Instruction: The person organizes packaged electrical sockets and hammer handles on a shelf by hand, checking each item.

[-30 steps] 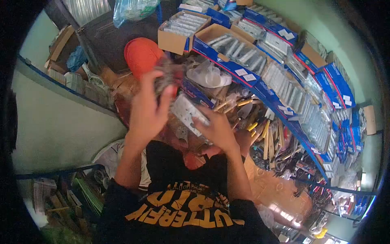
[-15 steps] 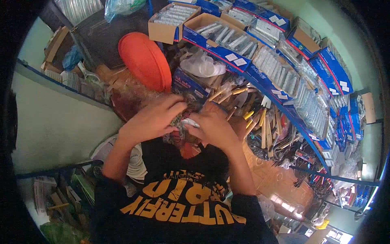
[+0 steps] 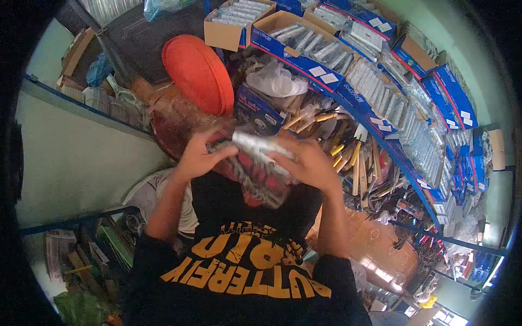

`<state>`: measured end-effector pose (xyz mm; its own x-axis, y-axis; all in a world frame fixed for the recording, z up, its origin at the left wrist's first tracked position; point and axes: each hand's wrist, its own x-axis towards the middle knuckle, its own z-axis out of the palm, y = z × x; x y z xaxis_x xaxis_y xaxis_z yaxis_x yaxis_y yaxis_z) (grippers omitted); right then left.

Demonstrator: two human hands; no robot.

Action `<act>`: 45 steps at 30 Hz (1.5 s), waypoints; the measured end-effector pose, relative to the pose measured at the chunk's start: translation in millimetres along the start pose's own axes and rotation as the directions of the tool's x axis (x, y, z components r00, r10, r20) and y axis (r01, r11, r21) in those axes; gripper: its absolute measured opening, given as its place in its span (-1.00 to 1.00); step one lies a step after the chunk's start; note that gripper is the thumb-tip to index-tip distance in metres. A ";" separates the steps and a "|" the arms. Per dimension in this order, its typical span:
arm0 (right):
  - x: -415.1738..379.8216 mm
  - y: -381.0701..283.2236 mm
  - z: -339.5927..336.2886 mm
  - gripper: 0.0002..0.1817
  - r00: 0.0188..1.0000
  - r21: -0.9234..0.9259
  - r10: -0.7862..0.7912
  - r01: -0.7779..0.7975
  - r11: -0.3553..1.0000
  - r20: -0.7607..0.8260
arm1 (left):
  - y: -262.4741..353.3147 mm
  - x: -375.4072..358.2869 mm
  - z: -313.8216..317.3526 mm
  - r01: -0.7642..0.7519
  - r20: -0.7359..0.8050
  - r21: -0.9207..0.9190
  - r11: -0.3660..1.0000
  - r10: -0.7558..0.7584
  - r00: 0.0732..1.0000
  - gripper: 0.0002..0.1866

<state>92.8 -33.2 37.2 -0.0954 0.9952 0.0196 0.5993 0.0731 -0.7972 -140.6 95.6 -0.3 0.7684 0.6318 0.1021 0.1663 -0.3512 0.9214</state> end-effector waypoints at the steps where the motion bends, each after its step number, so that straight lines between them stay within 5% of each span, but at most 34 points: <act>1: 2.0 6.8 4.8 -0.64 0.991 0.070 -0.034 0.044 0.997 -0.132 | -4.8 -0.8 10.6 -0.020 -0.233 -0.228 0.973 -0.035 0.972 -0.58; 3: 2.4 25.8 41.3 -0.62 0.960 0.061 -0.015 0.034 0.998 -0.280 | -8.4 -1.6 28.7 0.055 -0.279 -0.313 0.948 -0.147 0.949 -0.66; 5: 4.2 23.7 64.2 -0.60 0.908 0.054 0.002 0.023 0.998 -0.419 | -6.9 4.1 46.9 -0.134 -0.530 -0.636 0.760 -0.303 0.792 -0.67; 7: 5.5 17.5 75.8 -0.54 0.855 0.292 0.166 -0.018 0.956 -0.491 | -4.5 3.8 43.9 -0.140 -0.505 -0.680 0.720 -0.321 0.802 -0.67; 10: 6.2 19.1 89.9 -0.56 0.778 0.304 0.165 0.035 0.952 -0.606 | 3.9 -0.9 40.6 -0.111 -0.490 -0.664 0.740 -0.317 0.812 -0.66; 11: 6.5 17.6 91.9 -0.58 0.710 0.361 0.196 0.088 0.928 -0.676 | 7.1 -5.1 43.4 -0.009 -0.589 -0.423 0.906 -0.268 0.762 -0.65; 12: 5.6 13.1 88.5 -0.59 0.742 0.525 0.365 -0.021 0.851 -0.562 | 9.8 -7.3 46.6 0.110 -0.668 -0.149 0.983 -0.182 0.722 -0.63; 13: 6.5 13.4 88.4 -0.59 0.736 0.522 0.364 -0.018 0.853 -0.570 | 10.8 -8.0 51.4 0.103 -0.664 -0.149 0.983 -0.177 0.727 -0.63; 15: 12.9 13.1 94.7 -0.58 0.720 0.376 0.070 0.275 0.885 -0.690 | 14.1 -6.3 58.7 -0.216 -0.511 0.328 0.920 0.364 0.779 -0.55; 17: 15.3 7.6 99.7 -0.59 0.777 0.440 0.101 0.239 0.865 -0.621 | 22.9 1.6 51.6 -0.247 -0.396 0.418 0.874 0.420 0.817 -0.45; 19: 11.5 -0.2 96.8 -0.71 0.863 0.906 0.332 0.276 0.322 -0.381 | 27.6 11.3 39.6 -0.344 -0.259 0.438 0.831 0.483 0.836 -0.43; 21: 15.4 7.1 90.3 -0.66 0.849 0.901 0.330 0.327 0.285 -0.412 | 28.7 12.5 40.5 -0.372 -0.220 0.436 0.819 0.498 0.839 -0.44; 23: 15.5 11.8 79.2 -0.61 0.912 0.968 0.325 0.230 0.099 -0.250 | 25.6 8.5 49.0 -0.439 -0.094 0.471 0.765 0.538 0.838 -0.46; 25: 19.9 12.4 76.0 -0.53 0.878 0.949 0.364 0.265 0.172 -0.311 | 27.7 -1.5 55.2 -0.467 -0.040 0.475 0.746 0.548 0.836 -0.43; 27: 23.7 36.7 81.7 -0.43 0.936 0.990 0.324 0.142 0.007 -0.136 | 26.8 -8.0 58.2 -0.494 0.042 0.490 0.718 0.547 0.836 -0.38; 28: 22.1 26.2 80.5 -0.37 0.946 0.985 0.276 0.164 0.055 -0.173 | 20.3 -4.8 50.5 -0.482 0.075 0.576 0.660 0.545 0.835 -0.35; 32: 20.2 -2.2 88.7 -0.37 0.966 0.981 0.218 0.163 -0.107 -0.137 | 14.0 29.8 9.2 -0.361 -0.022 0.723 0.589 0.542 0.840 -0.35; 34: 16.6 9.7 98.8 -0.38 0.970 0.971 0.227 0.135 -0.196 -0.089 | 24.3 34.0 3.6 -0.379 -0.128 0.516 0.769 0.506 0.853 -0.45; 35: 9.9 11.8 100.6 -0.40 0.936 0.983 0.331 0.158 -0.098 -0.118 | 25.6 31.4 14.2 -0.380 -0.127 0.520 0.765 0.509 0.851 -0.45; 37: -1.7 11.9 101.8 -0.45 0.834 0.985 0.525 0.135 0.105 -0.170 | 29.5 12.2 50.3 -0.540 0.162 0.500 0.677 0.539 0.826 -0.42; 43: 5.2 7.7 85.2 -0.41 0.894 0.879 0.374 0.042 0.475 -0.245 | 32.1 -1.9 45.8 -0.452 0.072 0.548 0.704 0.498 0.864 -0.35; 44: 13.1 21.8 93.8 -0.43 0.941 0.964 0.267 0.151 0.219 -0.208 | 28.0 2.3 36.4 -0.395 0.022 0.604 0.693 0.481 0.876 -0.39; 45: 15.0 12.8 91.9 -0.43 0.926 0.969 0.325 0.123 0.216 -0.191 | 20.4 7.0 27.5 -0.387 0.016 0.607 0.694 0.476 0.879 -0.39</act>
<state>26.0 -23.2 -28.2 0.2582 0.9578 -0.1262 -0.6521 0.0764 -0.7543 -114.8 73.9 8.9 0.7647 0.3770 0.5226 0.1931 -0.9078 0.3724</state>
